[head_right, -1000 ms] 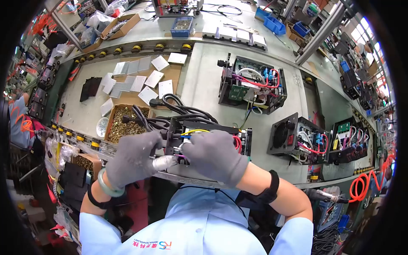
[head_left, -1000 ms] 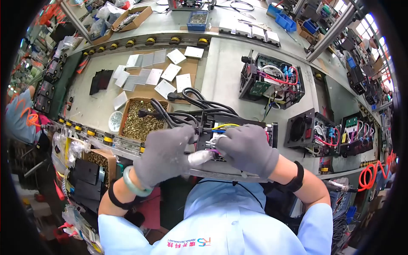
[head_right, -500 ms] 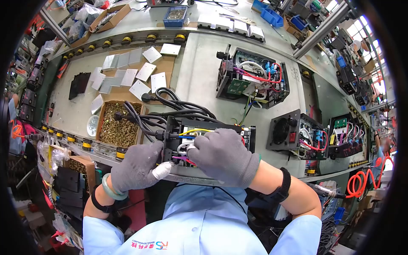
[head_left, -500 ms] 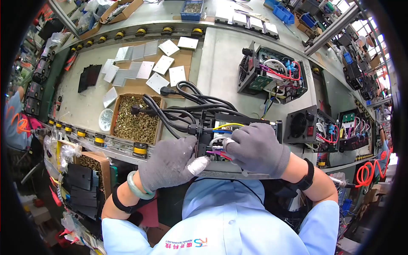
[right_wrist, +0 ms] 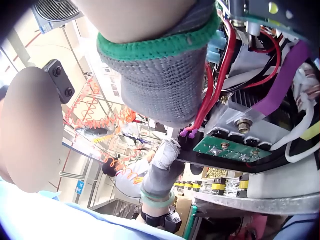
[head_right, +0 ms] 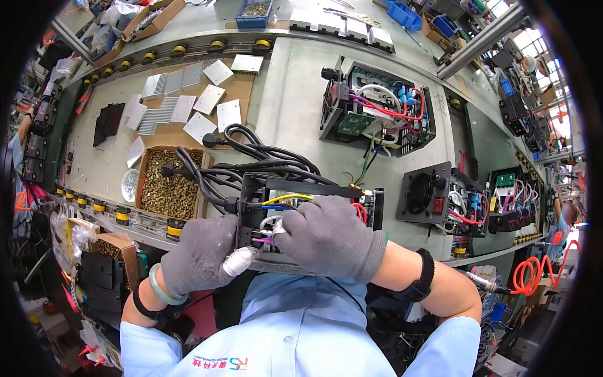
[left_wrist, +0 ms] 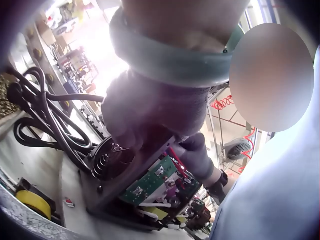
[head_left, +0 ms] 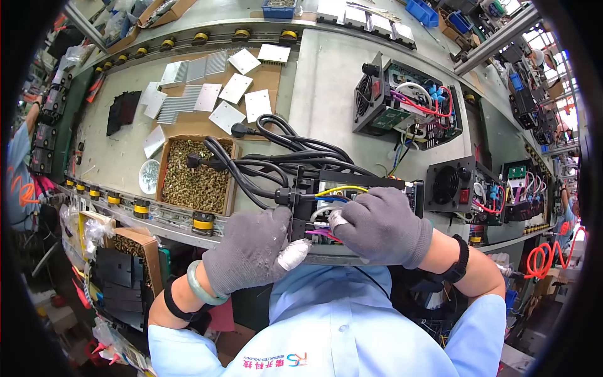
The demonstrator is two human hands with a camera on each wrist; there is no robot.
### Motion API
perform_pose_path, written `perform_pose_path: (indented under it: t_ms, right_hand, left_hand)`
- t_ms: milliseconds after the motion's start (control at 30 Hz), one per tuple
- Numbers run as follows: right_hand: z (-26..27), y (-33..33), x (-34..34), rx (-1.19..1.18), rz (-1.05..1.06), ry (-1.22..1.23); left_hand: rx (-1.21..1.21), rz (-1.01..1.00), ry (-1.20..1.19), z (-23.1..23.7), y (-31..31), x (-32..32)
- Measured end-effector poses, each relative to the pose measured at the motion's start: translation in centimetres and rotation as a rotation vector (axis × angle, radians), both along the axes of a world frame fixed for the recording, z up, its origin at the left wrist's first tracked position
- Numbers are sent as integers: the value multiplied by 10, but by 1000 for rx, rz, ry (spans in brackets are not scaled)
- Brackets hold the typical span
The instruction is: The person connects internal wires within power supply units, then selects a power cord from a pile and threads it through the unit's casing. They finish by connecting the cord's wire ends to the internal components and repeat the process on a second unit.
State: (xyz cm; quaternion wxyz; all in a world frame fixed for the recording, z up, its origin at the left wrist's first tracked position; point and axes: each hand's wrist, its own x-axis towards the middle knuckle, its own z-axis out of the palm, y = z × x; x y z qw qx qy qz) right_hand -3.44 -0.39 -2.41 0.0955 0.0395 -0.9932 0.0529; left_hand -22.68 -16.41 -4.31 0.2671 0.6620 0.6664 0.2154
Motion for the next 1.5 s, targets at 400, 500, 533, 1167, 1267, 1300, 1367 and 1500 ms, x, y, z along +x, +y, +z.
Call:
perform_pose_path:
  t_ms: [400, 500, 533, 1167, 1267, 1300, 1367, 1500]
  right_hand:
    - [-1, 4, -3, 46, 58, 84]
    - [5, -2, -2, 71, 26, -42]
    - [6, -4, -3, 74, 16, -112]
    - [5, 4, -13, -11, 66, -14]
    - [4, 8, -15, 8, 47, -67]
    - [2, 8, -14, 3, 50, -72]
    - [-4, 9, -12, -29, 46, 10]
    - [-2, 10, -11, -17, 64, -3]
  left_hand:
    - [-8, -7, 24, 2, 0, -1]
    - [15, -10, 55, 1, 2, 0]
    - [36, -18, 70, 0, 3, 0]
    - [12, -46, 71, -3, 3, -5]
    - [13, -54, 65, -6, 4, -5]
    - [23, -54, 53, -5, 4, -6]
    - [34, -55, 44, -5, 4, -6]
    - [35, -72, 37, -3, 5, -7]
